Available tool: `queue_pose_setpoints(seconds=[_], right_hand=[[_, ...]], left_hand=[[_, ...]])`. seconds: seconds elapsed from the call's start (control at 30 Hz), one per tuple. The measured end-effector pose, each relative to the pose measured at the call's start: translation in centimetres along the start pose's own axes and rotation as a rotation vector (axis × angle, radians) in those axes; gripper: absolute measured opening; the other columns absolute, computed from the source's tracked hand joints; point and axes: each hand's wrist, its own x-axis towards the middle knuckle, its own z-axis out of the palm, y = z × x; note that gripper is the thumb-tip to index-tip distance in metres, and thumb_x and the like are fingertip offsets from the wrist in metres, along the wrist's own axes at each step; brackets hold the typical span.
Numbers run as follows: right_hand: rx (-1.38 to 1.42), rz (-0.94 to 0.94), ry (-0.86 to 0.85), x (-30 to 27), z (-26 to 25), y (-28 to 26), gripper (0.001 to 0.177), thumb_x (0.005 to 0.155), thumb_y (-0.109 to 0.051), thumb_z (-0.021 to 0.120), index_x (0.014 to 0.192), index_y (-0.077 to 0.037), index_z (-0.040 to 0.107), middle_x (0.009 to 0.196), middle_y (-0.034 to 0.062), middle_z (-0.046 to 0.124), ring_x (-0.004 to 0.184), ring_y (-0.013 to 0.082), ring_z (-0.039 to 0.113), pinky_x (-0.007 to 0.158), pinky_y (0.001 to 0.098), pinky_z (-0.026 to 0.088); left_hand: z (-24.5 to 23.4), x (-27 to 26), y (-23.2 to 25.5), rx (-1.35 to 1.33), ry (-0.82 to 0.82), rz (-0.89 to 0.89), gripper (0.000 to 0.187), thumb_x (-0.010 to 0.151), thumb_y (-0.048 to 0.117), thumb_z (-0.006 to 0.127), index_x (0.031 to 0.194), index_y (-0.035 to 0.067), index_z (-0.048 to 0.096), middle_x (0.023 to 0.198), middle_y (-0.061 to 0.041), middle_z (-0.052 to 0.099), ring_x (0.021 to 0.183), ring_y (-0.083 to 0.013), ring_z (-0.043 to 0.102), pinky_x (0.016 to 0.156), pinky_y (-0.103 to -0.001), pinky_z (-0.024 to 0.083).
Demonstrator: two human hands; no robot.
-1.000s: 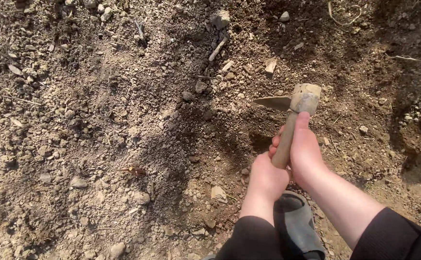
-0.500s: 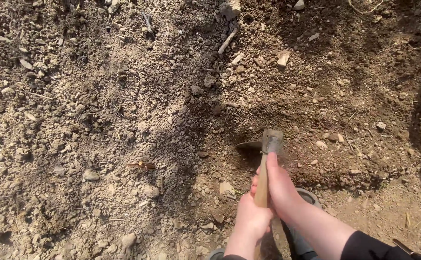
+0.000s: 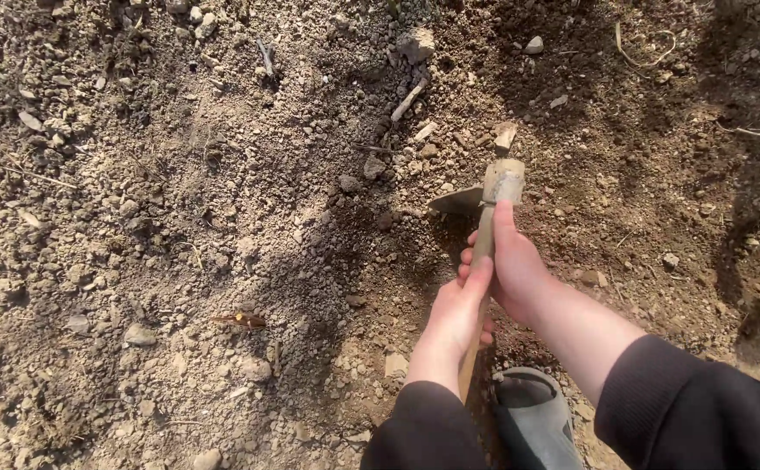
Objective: The person uses a small hand hoe to repeatedly break up and loosen dry soil in a garden bed. They work along a narrow strip, striking the ground and pulling back to create a furrow. The person continues this action throughout the clip, gradually extending the loosened area.
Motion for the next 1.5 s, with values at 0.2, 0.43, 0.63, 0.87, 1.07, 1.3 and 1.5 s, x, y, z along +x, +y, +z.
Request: queue_pose_setpoints(seconds=[0.2, 0.43, 0.63, 0.87, 1.07, 1.3, 1.5], right_hand=[[-0.096, 0.186, -0.106, -4.0, 3.0, 5.2, 0.074, 0.103, -0.071, 0.031, 0.101, -0.001, 0.057, 0.076, 0.0126, 0.062, 0.063, 0.0256, 0.066, 0.062, 0.0415, 0.062], [-0.207, 0.302, -0.168, -7.2, 4.1, 8.9, 0.075, 0.101, -0.070, 0.035, 0.105, 0.001, 0.058, 0.082, 0.0175, 0.065, 0.073, 0.0300, 0.072, 0.070, 0.0451, 0.065], [-0.244, 0.044, -0.184, -6.7, 6.8, 1.7, 0.075, 0.105, -0.071, 0.025, 0.105, -0.001, 0.053, 0.078, 0.0104, 0.059, 0.066, 0.0236, 0.066, 0.070, 0.0398, 0.062], [-0.188, -0.127, -0.148, -5.9, 8.0, 0.3, 0.074, 0.103, -0.071, 0.024, 0.103, -0.003, 0.052, 0.079, 0.0077, 0.060, 0.067, 0.0204, 0.067, 0.070, 0.0363, 0.063], [-0.105, 0.103, -0.080, -8.9, 5.9, 10.4, 0.082, 0.101, -0.073, 0.031, 0.105, 0.005, 0.055, 0.084, 0.0170, 0.063, 0.071, 0.0275, 0.069, 0.072, 0.0426, 0.062], [-0.210, 0.331, -0.048, -15.7, 6.0, 11.0, 0.059, 0.094, -0.058, 0.044, 0.109, -0.003, 0.058, 0.092, 0.0143, 0.062, 0.086, 0.0278, 0.062, 0.083, 0.0404, 0.053], [-0.227, 0.136, -0.015, -14.0, 5.0, 6.3, 0.026, 0.084, -0.010, 0.081, 0.076, -0.009, 0.056, 0.067, 0.0080, 0.059, 0.061, 0.0213, 0.058, 0.061, 0.0339, 0.048]], left_hand=[[-3.9, -5.5, -3.0, 0.023, 0.203, -0.149, 0.065, 0.100, 0.061, 0.060, 0.099, -0.003, 0.067, 0.058, -0.014, 0.064, 0.042, -0.0166, 0.064, 0.041, -0.024, 0.057], [-6.1, -10.3, -4.3, 0.050, 0.206, -0.329, 0.071, 0.107, 0.061, 0.049, 0.121, -0.008, 0.059, 0.067, -0.010, 0.064, 0.046, -0.0120, 0.063, 0.043, -0.018, 0.057], [-6.5, -5.1, -1.7, 0.067, 0.148, 0.016, 0.065, 0.106, 0.058, 0.053, 0.115, -0.006, 0.064, 0.073, -0.010, 0.066, 0.050, -0.0132, 0.066, 0.044, -0.021, 0.056], [-6.1, -5.4, 2.9, 0.259, 0.226, 0.071, 0.068, 0.093, 0.066, 0.059, 0.098, 0.000, 0.074, 0.094, -0.014, 0.075, 0.096, -0.0256, 0.073, 0.088, -0.043, 0.054], [-8.3, -10.2, -4.9, 0.178, 0.188, -0.152, 0.073, 0.102, 0.061, 0.055, 0.114, -0.010, 0.065, 0.058, -0.012, 0.062, 0.039, -0.0157, 0.061, 0.037, -0.025, 0.053], [-8.3, -14.7, -7.6, 0.223, 0.240, -0.409, 0.037, 0.107, 0.041, 0.046, 0.104, 0.007, 0.060, 0.063, -0.003, 0.050, 0.046, -0.0104, 0.044, 0.039, -0.021, 0.039], [-6.3, -10.8, -6.2, 0.335, 0.253, -0.268, 0.047, 0.100, 0.049, 0.048, 0.093, 0.004, 0.061, 0.068, -0.010, 0.058, 0.049, -0.0203, 0.058, 0.043, -0.031, 0.050]])
